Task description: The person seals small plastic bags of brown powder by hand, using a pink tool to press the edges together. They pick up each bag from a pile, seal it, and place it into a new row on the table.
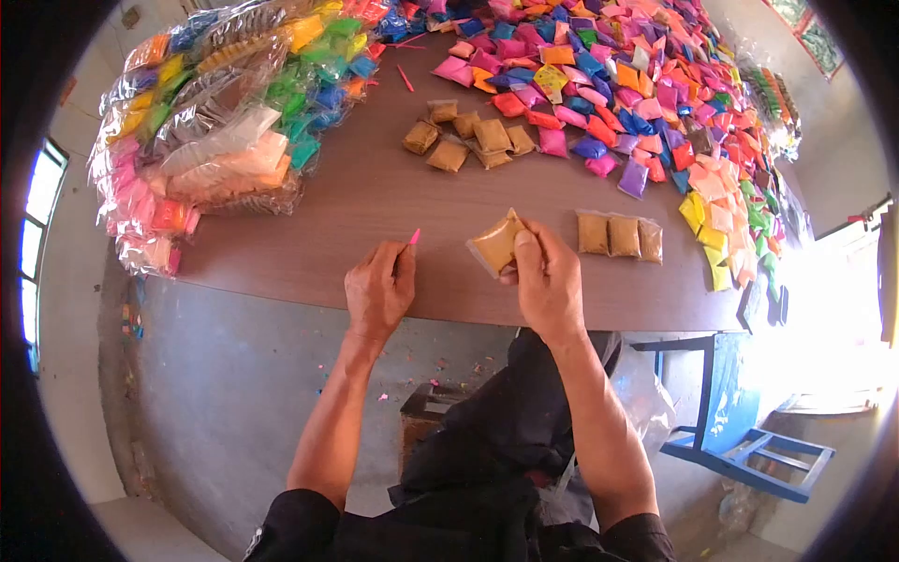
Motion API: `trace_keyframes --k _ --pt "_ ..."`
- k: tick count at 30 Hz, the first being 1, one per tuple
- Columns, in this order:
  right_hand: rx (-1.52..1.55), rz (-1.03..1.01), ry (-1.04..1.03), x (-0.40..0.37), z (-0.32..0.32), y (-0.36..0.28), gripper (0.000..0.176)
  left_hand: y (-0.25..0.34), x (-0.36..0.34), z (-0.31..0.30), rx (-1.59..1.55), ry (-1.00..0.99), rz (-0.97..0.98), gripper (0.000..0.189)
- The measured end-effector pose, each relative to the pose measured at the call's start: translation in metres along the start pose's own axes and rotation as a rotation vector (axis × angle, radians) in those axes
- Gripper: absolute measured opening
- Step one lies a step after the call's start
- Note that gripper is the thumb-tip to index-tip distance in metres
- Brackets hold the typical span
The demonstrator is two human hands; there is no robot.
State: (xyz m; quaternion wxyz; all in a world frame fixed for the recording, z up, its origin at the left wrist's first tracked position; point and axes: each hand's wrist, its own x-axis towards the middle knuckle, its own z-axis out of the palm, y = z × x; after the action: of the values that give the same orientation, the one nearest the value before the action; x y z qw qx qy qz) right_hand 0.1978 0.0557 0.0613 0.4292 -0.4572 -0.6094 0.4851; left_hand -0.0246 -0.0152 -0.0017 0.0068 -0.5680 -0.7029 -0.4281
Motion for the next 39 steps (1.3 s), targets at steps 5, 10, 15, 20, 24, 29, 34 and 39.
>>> trace_keyframes --k 5,10,15,20,24,29,34,39 --pt "-0.205 -0.069 0.054 0.009 0.000 0.038 0.028 -0.002 0.001 0.002 -0.002 0.033 0.033 0.009" --pt "-0.528 -0.107 0.171 0.001 -0.017 0.036 0.028 0.000 -0.001 0.003 0.010 0.062 0.018 0.007" --pt "-0.674 -0.061 0.215 -0.017 -0.039 0.036 0.027 0.004 0.000 0.002 -0.013 0.070 0.035 0.007" --pt "-0.719 -0.038 0.211 -0.036 -0.051 0.025 0.028 0.002 -0.001 0.002 -0.012 0.064 0.041 0.006" --pt "-0.823 -0.247 0.218 -0.046 -0.063 0.024 0.031 0.001 -0.001 0.000 -0.012 0.034 0.005 0.007" --pt "-0.897 -0.533 -0.015 -0.048 -0.072 0.023 0.036 0.001 -0.001 0.001 -0.011 0.034 0.018 0.011" --pt "-0.953 -0.567 -0.262 -0.039 -0.076 0.038 0.052 0.001 -0.002 0.000 0.026 -0.001 -0.018 0.013" --pt "-0.987 -0.526 -0.317 -0.042 -0.078 0.044 0.057 0.003 -0.001 -0.001 0.048 -0.011 -0.012 0.012"
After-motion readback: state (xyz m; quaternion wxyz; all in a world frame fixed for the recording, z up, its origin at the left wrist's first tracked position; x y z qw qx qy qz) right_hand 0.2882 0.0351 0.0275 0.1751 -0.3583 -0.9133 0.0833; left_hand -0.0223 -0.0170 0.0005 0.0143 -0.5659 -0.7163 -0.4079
